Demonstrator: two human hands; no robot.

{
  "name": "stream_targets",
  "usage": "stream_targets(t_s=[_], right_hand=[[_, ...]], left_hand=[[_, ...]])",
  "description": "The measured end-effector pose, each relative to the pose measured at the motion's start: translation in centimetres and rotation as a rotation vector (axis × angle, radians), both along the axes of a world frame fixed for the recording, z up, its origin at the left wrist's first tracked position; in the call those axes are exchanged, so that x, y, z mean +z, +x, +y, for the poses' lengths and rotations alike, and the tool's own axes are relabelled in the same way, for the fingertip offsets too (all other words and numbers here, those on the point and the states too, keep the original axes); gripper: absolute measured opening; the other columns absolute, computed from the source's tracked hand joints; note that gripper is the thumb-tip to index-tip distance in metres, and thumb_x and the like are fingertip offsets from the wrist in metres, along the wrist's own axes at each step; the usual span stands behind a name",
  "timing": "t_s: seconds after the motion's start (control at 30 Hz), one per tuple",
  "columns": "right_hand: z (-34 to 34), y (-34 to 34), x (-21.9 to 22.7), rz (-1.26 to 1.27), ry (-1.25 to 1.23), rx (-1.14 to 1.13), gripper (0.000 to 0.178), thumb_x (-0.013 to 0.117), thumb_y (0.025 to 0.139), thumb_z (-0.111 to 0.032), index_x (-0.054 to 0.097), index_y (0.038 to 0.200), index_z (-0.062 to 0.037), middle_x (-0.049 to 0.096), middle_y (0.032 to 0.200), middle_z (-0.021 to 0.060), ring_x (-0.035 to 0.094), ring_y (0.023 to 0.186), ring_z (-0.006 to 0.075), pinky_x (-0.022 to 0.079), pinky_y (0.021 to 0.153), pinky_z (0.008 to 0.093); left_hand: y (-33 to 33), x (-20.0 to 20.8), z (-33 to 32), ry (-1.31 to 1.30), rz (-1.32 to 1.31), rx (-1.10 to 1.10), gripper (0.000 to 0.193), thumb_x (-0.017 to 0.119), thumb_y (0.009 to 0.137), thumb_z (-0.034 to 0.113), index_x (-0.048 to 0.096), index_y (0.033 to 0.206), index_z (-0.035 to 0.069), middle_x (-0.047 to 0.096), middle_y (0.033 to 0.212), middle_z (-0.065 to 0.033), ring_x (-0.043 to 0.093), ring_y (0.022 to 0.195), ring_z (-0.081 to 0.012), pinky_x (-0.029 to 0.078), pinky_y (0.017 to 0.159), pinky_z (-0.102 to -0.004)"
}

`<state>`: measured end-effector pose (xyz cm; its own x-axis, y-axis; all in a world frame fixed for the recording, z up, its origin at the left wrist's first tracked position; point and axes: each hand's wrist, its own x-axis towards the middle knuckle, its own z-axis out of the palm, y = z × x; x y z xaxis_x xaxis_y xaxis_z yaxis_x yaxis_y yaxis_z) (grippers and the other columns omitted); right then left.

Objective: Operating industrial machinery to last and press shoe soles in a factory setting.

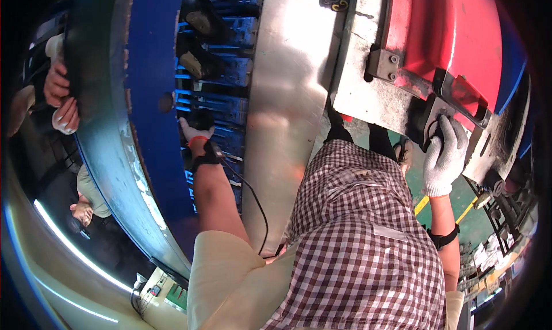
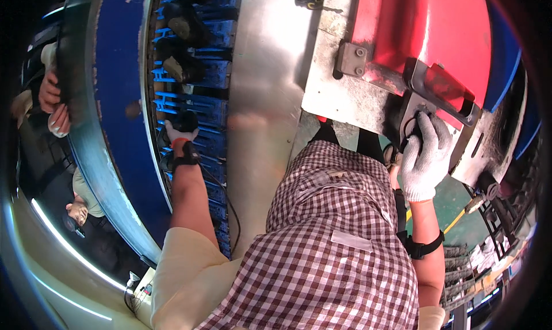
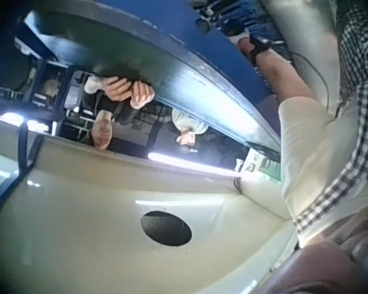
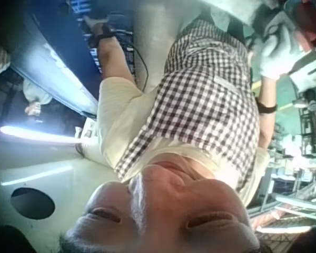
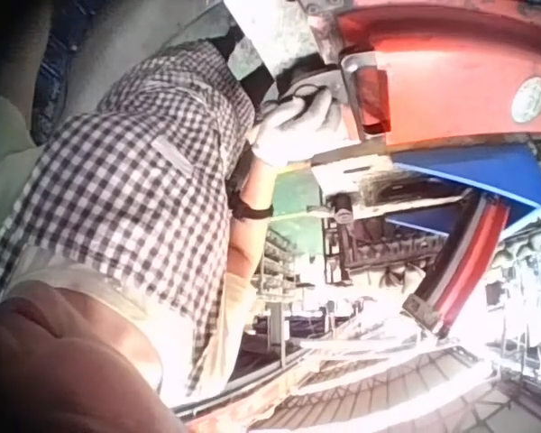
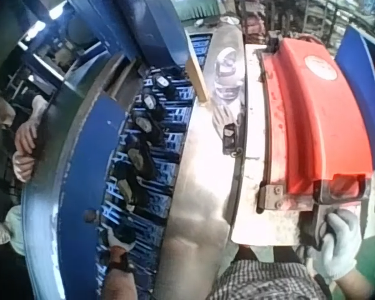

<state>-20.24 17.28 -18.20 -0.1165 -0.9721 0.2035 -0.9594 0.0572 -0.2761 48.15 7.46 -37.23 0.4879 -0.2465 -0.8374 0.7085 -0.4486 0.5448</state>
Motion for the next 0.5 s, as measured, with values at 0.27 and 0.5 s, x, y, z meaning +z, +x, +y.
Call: stream_targets(t_s=[0.27, 0.5], right_hand=[[-0.2, 0.8, 0.1, -0.015, 0.007, -0.001, 0.043, 0.063, 0.088, -0.003, 0.067, 0.131, -0.0081, 0.063, 0.128, 0.0174, 0.059, 0.120, 0.0364, 0.047, 0.106, 0.0455], [-1.1, 0.1, 1.6, -0.072, -0.100, 0.060, 0.039, 0.071, 0.086, -0.012, 0.069, 0.124, -0.0094, 0.065, 0.120, 0.0133, 0.062, 0.114, 0.0331, 0.049, 0.101, 0.0467]], left_hand=[[-6.1, 2.4, 7.1, -0.392, -0.058, 0.136, 0.053, 0.067, 0.084, 0.035, 0.065, 0.130, 0.007, 0.065, 0.133, -0.0136, 0.057, 0.129, -0.0366, 0.042, 0.109, -0.0652], [-23.8, 12.1, 8.2, -0.725, 0.480, -0.314, 0.096, 0.075, 0.070, 0.025, 0.037, 0.155, -0.002, 0.050, 0.147, -0.0237, 0.049, 0.137, -0.0411, 0.037, 0.119, -0.0573]])
